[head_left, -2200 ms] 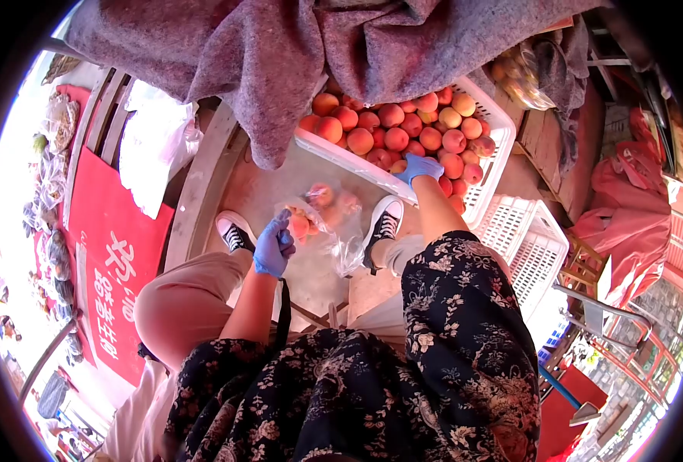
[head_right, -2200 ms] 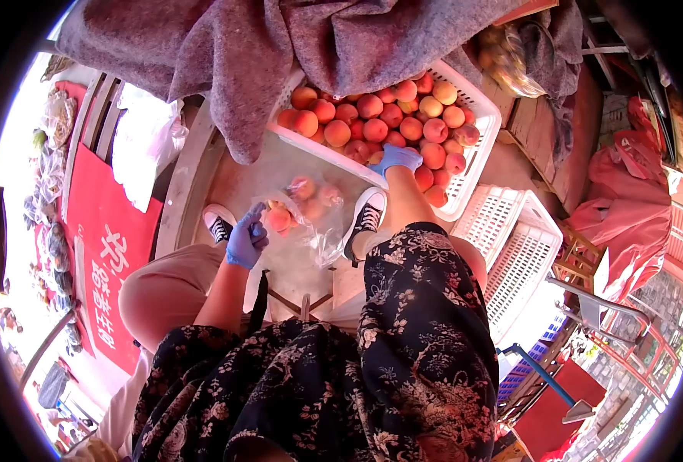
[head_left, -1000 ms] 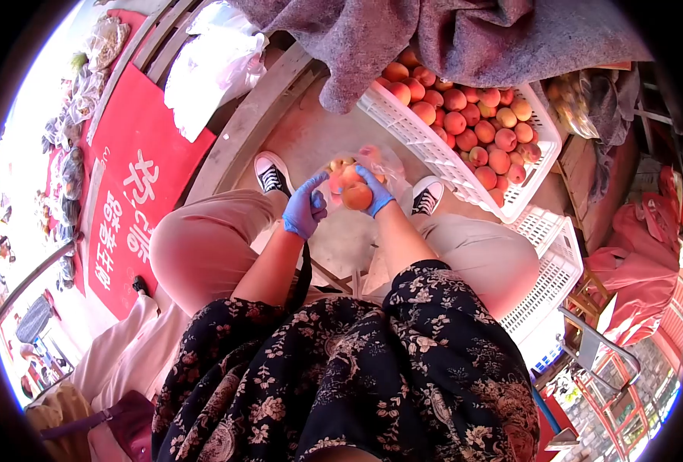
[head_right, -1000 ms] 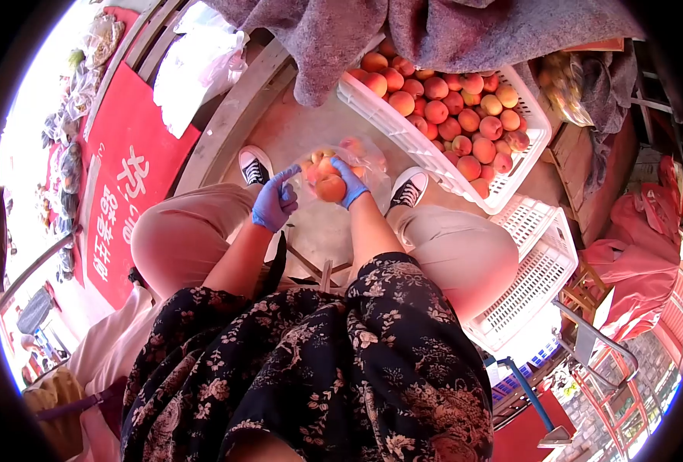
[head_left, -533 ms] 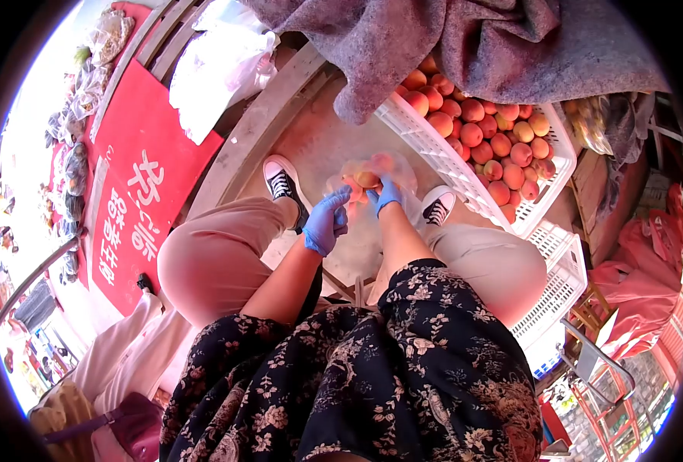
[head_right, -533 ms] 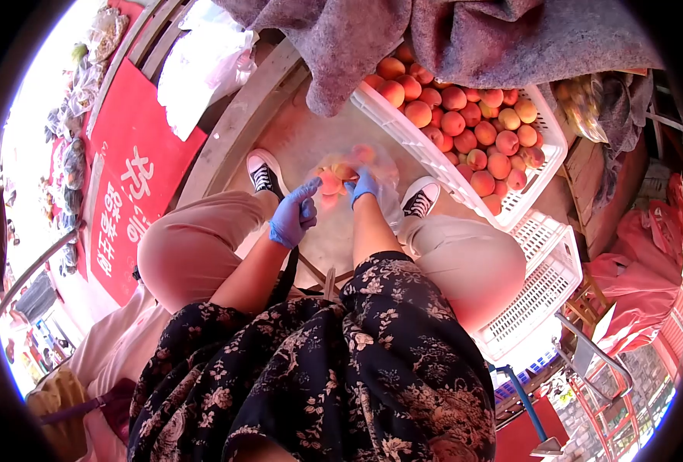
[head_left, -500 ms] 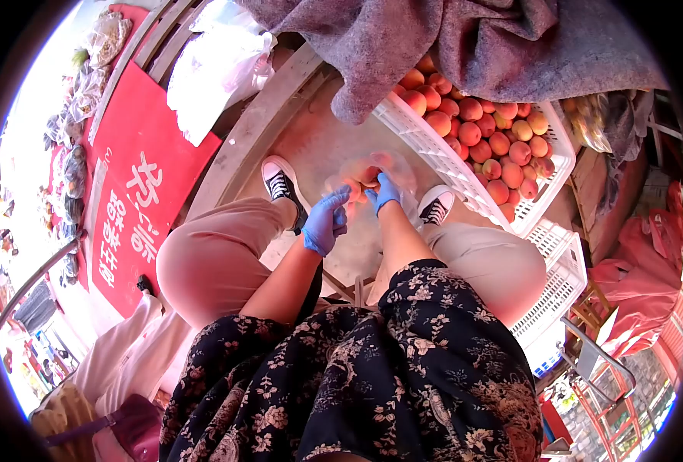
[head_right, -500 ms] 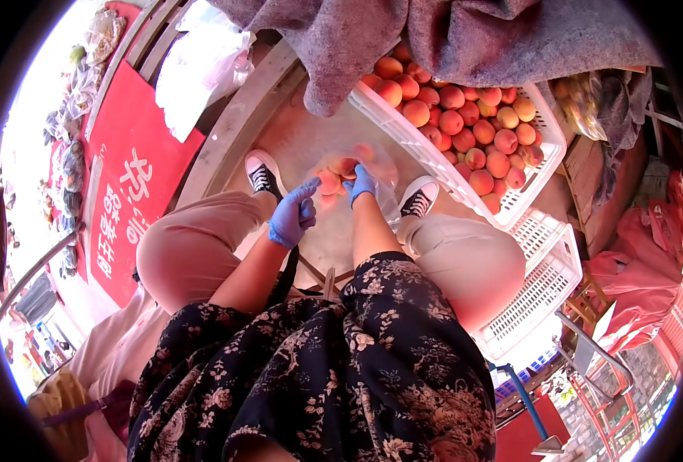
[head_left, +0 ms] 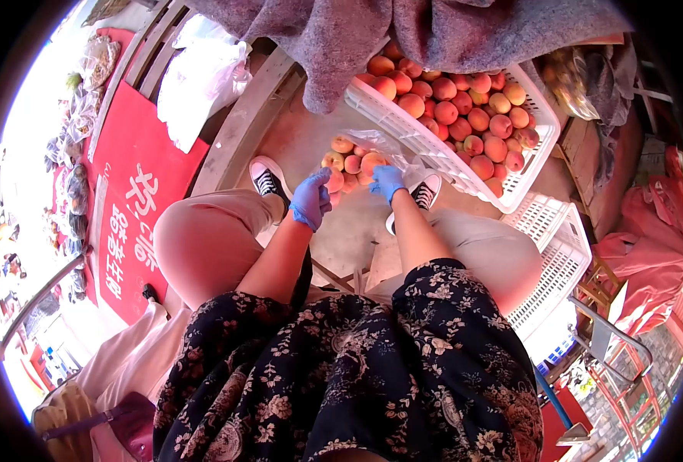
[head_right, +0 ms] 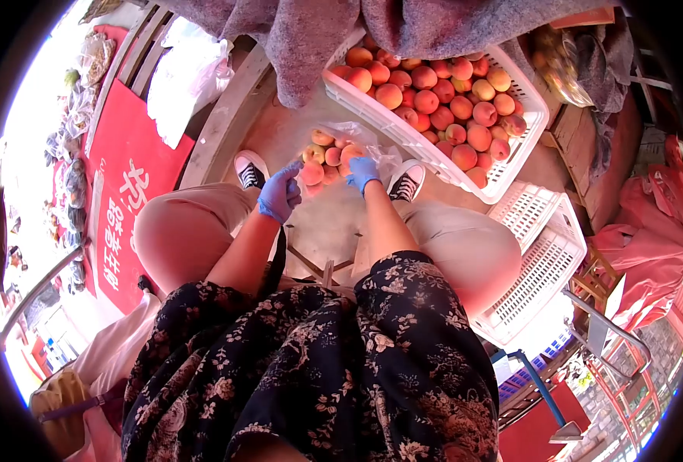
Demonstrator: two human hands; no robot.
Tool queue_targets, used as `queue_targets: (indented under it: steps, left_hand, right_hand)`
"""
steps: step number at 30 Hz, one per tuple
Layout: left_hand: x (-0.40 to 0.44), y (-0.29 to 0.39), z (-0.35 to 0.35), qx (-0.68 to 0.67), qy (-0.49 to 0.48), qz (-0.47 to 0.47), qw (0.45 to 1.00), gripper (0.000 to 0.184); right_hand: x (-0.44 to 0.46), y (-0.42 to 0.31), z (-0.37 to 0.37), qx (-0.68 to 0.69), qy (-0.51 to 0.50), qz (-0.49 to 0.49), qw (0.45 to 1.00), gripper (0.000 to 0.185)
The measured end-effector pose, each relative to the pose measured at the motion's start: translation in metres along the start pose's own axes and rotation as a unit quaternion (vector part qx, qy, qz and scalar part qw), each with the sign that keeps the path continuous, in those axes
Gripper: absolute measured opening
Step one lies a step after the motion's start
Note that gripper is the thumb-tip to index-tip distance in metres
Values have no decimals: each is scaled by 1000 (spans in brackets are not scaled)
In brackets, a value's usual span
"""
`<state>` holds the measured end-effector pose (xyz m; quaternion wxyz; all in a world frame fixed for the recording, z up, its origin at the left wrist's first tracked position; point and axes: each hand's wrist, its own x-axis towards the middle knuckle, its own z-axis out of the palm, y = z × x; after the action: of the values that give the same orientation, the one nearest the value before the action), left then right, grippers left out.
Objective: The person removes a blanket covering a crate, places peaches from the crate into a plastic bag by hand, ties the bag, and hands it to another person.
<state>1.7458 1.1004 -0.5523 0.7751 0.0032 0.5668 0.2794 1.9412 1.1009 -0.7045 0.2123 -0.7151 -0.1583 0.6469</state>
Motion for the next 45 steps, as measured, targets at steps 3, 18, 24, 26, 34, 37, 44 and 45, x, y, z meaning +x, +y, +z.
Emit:
queue_targets:
  steps: [3,18,24,26,34,37,44,45]
  left_hand:
    - [-5,-1,20,51,22,-7,998,15]
    - [10,-7,40,66,11,-28,997,10]
    - [15,4,32,50,23,-32,998,27]
    - [16,5,30,52,19,-28,998,28]
    - [23,-1,25,33,3,-13,999,21]
    - [18,-2,27,33,8,-7,999,10]
    - [16,2,18,48,37,3,998,23]
    - [19,2,16,54,47,8,997,23]
  right_hand:
    - [-47,-49,-11,90,-109,-15,990,25]
    - [-77,-114,-213,-392,383,116,828,61]
    - [-62,-134,-194,-359,378,216,825,86]
    - [-61,-133,-193,-334,421,214,816,83]
    - [-86,-149,-171,-456,404,126,783,80]
    - [-57,-122,-201,-374,374,133,838,88]
    - [-42,-121,-204,-420,315,236,818,88]
    - [-28,-112,-212,-418,287,203,838,87]
